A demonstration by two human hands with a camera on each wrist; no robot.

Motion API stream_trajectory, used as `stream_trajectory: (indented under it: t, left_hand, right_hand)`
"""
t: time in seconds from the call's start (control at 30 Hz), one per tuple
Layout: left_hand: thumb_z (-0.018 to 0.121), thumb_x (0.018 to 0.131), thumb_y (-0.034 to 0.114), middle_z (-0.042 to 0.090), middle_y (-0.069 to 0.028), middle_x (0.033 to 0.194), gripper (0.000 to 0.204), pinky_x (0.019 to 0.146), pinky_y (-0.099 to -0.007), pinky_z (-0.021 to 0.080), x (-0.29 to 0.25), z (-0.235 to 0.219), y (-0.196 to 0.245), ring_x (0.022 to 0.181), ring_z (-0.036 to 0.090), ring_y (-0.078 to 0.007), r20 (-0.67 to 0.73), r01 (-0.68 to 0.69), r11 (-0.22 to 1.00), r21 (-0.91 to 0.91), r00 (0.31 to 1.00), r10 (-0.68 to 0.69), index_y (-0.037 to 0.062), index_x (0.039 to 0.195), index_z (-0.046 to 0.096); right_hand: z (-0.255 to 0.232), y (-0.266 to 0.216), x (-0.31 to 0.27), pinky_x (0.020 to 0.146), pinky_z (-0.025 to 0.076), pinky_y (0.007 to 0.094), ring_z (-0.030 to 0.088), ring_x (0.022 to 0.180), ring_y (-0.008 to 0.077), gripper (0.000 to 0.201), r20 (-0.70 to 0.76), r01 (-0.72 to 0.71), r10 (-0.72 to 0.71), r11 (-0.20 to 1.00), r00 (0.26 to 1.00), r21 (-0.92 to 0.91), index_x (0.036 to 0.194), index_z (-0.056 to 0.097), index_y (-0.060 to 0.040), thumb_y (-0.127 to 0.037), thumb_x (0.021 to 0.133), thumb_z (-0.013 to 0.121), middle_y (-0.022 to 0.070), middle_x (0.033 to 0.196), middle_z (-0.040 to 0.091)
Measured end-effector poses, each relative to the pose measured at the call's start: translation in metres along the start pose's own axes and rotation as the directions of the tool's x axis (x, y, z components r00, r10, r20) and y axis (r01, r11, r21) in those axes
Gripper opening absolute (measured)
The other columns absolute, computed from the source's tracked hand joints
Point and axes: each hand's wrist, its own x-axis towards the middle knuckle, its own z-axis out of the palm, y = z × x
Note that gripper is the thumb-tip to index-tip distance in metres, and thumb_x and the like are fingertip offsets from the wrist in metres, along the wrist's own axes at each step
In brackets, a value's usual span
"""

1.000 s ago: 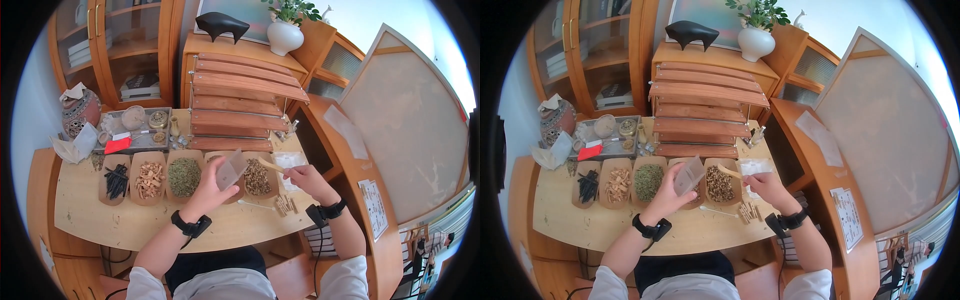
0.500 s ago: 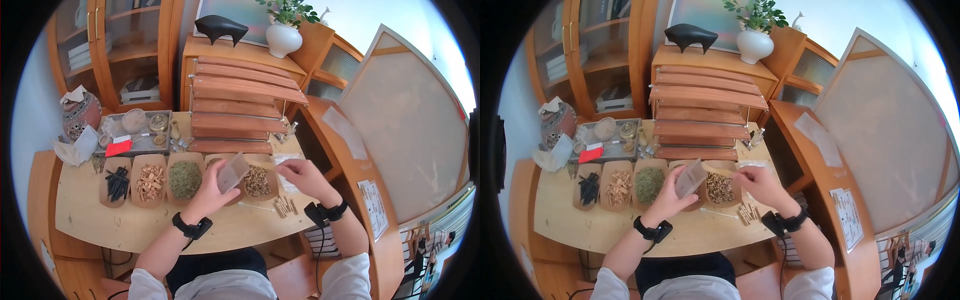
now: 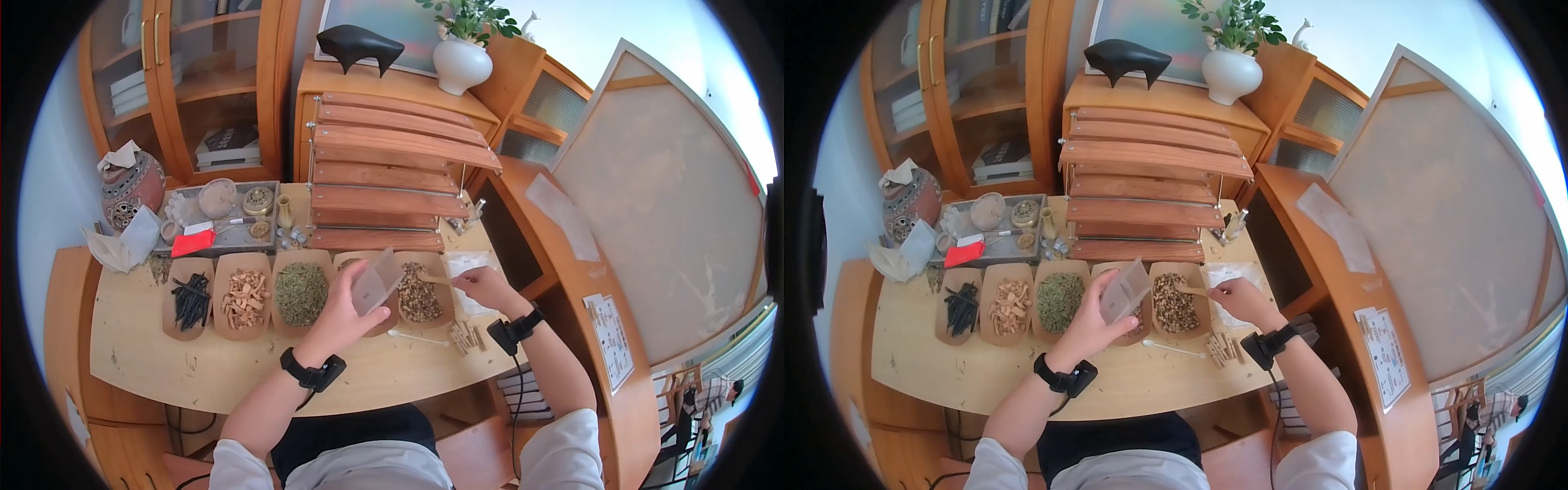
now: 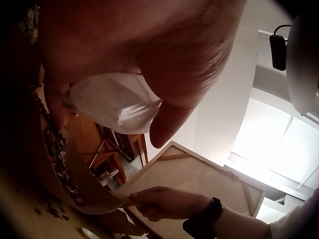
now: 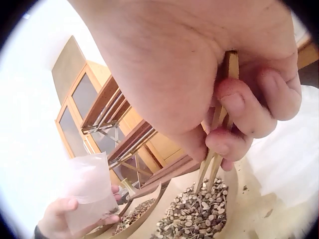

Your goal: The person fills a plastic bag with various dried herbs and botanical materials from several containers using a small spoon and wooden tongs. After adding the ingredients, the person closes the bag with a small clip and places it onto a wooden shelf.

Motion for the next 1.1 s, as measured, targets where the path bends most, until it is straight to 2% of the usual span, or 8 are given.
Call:
stream_trajectory:
  t: [0.13,0.23,0.33,0.43,0.63,0.83,0.93,1.1]
  left_hand:
    - [0.080,0.083,0.015,0.039,-0.0187,0.148,0.087,0.115,-0.0419,0.034,0.000,0.001,-0.005,0.140,0.039,-0.0287,-0.009,-0.006,1.000,0.004,1.000,0.006,0.0024,0.151,0.027]
    - [0.080,0.083,0.015,0.039,-0.0185,0.148,0.087,0.115,-0.0420,0.034,0.000,0.000,0.000,0.140,0.039,-0.0286,0.002,0.000,1.000,0.007,1.000,0.000,0.0021,0.151,0.027]
    - [0.080,0.082,0.015,0.039,-0.0183,0.148,0.087,0.115,-0.0421,0.034,0.000,0.000,0.000,0.140,0.039,-0.0286,-0.004,-0.006,1.000,0.015,1.000,0.006,0.0018,0.150,0.027]
    - [0.079,0.082,0.015,0.040,-0.0180,0.147,0.087,0.114,-0.0419,0.034,0.000,-0.001,0.001,0.139,0.040,-0.0282,-0.006,-0.008,1.000,0.012,1.000,0.008,0.0017,0.150,0.027]
    - [0.079,0.083,0.015,0.040,-0.0179,0.146,0.086,0.114,-0.0413,0.035,0.000,0.000,-0.001,0.138,0.041,-0.0276,-0.006,0.001,1.000,-0.013,1.000,-0.001,0.0016,0.150,0.027]
    - [0.080,0.083,0.017,0.040,-0.0182,0.146,0.086,0.113,-0.0418,0.036,0.000,0.001,-0.005,0.138,0.041,-0.0282,-0.012,-0.017,0.999,0.047,1.000,0.017,0.0012,0.150,0.028]
    - [0.080,0.082,0.018,0.040,-0.0185,0.146,0.086,0.113,-0.0421,0.035,-0.001,0.002,-0.004,0.138,0.041,-0.0288,-0.019,-0.014,0.998,0.054,1.000,0.015,0.0016,0.149,0.029]
    - [0.081,0.081,0.017,0.040,-0.0188,0.146,0.086,0.114,-0.0424,0.035,0.000,0.002,0.002,0.138,0.041,-0.0292,-0.010,0.001,0.999,0.052,1.000,-0.001,0.0023,0.149,0.029]
  right_hand:
    - [0.002,0.000,-0.005,0.073,0.052,0.0391,0.066,0.075,0.0351,0.036,0.068,0.038,-0.040,0.999,0.997,0.030,0.103,0.074,0.0015,-0.032,0.094,0.064,0.0221,0.082,0.071]
    - [0.003,-0.005,-0.009,0.072,0.052,0.0397,0.066,0.074,0.0353,0.033,0.062,0.079,-0.075,0.995,0.995,-0.065,0.101,0.074,-0.0002,-0.031,0.095,0.064,0.0209,0.079,0.070]
    - [0.014,-0.003,-0.011,0.068,0.050,0.0356,0.062,0.066,0.0236,0.031,-0.016,0.153,-0.160,0.966,0.987,-0.208,0.100,0.073,-0.0002,-0.029,0.097,0.062,0.0147,0.073,0.067]
    - [0.017,0.001,-0.011,0.066,0.049,0.0358,0.059,0.064,0.0218,0.031,-0.040,0.163,-0.172,0.972,0.984,-0.168,0.101,0.073,-0.0005,-0.029,0.097,0.062,0.0127,0.069,0.064]
    - [0.009,0.009,-0.010,0.059,0.042,0.0275,0.049,0.061,0.0096,0.030,0.086,-0.033,0.019,0.986,0.996,0.163,0.100,0.075,-0.0004,-0.028,0.097,0.064,0.0023,0.064,0.057]
    - [-0.016,-0.011,-0.025,0.058,0.040,0.0260,0.046,0.061,0.0070,0.030,0.044,-0.042,0.029,0.941,0.999,0.334,0.098,0.076,-0.0011,-0.029,0.096,0.065,-0.0020,0.066,0.056]
    - [-0.033,-0.052,-0.040,0.055,0.035,0.0230,0.041,0.060,0.0042,0.026,0.021,0.022,-0.031,0.938,0.999,0.345,0.099,0.075,0.0014,-0.020,0.099,0.061,-0.0045,0.064,0.049]
    - [-0.031,-0.077,-0.040,0.061,0.044,0.0277,0.049,0.064,0.0093,0.031,0.037,0.188,-0.206,0.943,0.978,0.274,0.103,0.073,0.0017,-0.028,0.098,0.064,0.0025,0.069,0.060]
